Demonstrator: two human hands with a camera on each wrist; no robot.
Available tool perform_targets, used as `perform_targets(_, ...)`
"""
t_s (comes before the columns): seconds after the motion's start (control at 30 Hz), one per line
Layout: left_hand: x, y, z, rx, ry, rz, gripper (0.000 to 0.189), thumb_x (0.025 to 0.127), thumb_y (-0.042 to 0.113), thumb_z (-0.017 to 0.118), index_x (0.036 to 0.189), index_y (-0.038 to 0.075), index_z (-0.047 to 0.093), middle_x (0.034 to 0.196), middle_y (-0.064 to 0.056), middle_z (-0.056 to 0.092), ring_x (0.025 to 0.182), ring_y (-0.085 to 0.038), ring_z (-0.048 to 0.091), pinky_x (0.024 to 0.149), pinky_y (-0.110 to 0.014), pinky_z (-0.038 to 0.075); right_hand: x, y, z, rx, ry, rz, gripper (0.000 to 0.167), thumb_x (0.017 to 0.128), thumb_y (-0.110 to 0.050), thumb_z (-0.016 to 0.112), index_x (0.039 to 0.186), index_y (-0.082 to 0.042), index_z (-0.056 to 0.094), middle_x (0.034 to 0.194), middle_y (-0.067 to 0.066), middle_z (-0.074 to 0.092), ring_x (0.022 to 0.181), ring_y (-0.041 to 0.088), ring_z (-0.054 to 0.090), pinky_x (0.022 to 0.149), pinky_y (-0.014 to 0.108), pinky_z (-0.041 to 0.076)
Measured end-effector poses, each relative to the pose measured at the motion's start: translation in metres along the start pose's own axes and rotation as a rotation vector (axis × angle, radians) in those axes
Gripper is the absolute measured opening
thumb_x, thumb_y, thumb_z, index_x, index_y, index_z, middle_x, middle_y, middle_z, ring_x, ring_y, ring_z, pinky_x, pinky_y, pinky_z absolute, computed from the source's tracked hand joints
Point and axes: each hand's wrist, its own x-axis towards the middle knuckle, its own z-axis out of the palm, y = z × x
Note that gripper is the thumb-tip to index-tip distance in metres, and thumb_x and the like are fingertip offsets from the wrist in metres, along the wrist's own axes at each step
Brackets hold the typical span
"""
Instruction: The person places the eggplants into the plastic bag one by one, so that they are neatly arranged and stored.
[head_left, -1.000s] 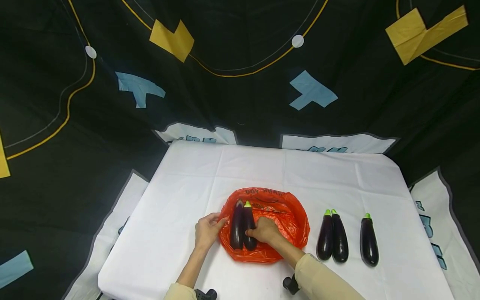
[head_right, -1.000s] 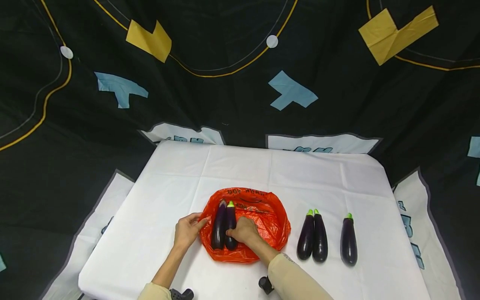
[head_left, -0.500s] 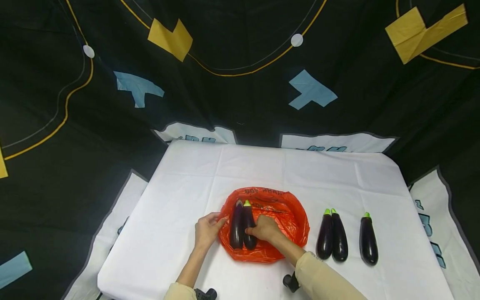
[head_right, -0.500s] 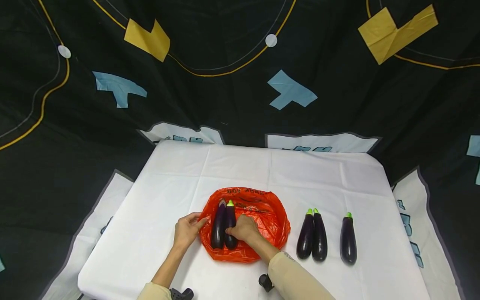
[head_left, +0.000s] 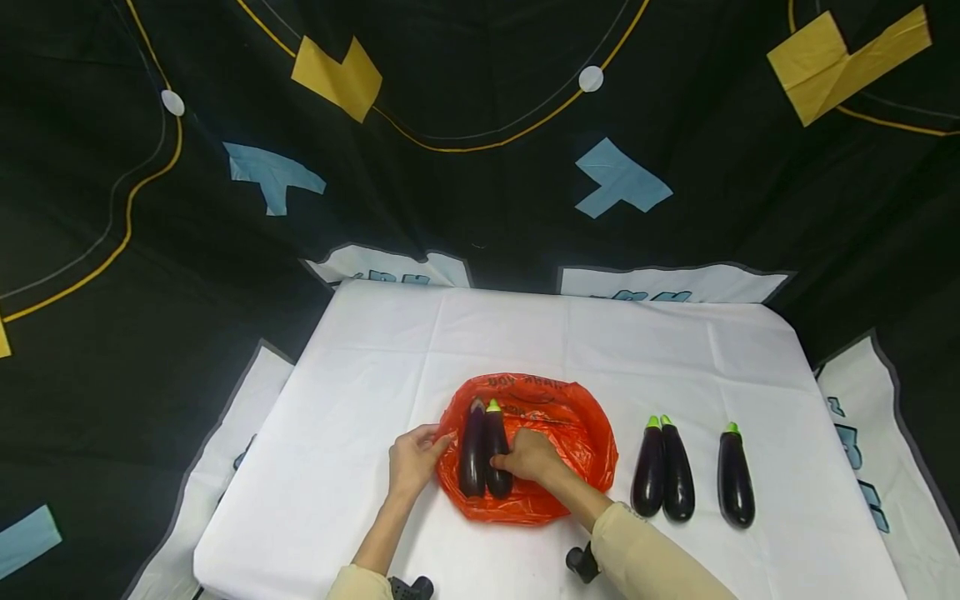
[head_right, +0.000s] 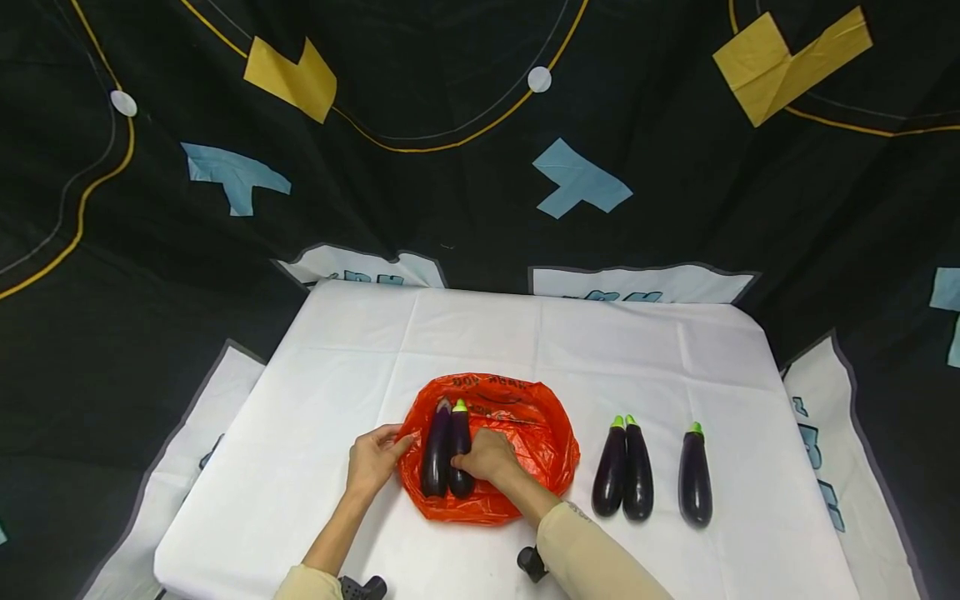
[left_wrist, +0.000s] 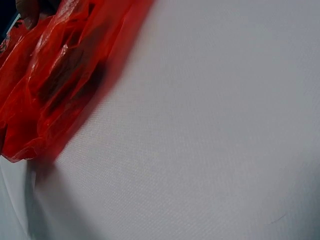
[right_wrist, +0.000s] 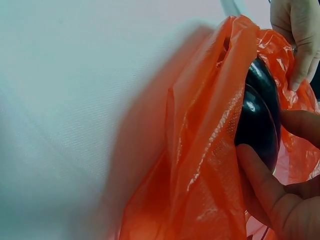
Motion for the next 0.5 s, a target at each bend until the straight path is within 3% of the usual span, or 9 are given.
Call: perform_targets(0.5,-0.0007,-0.0003,0.0007,0.006,-0.005,0.002,0.02,0.082,0.015,0.075,0.098,0.004,0.073,0.083,-0.011,0.072,0.071,-0.018,0.068,0.058,-0.022,0.053,-0.0042,0.0042,-0.0043,-0.003,0.019,-0.05,0.034,0.08,-0.026,0.076,0.062,-0.008,0.053,0.05,0.0,0.045,0.045,0.012,0.039,0.041,0.022,0.029)
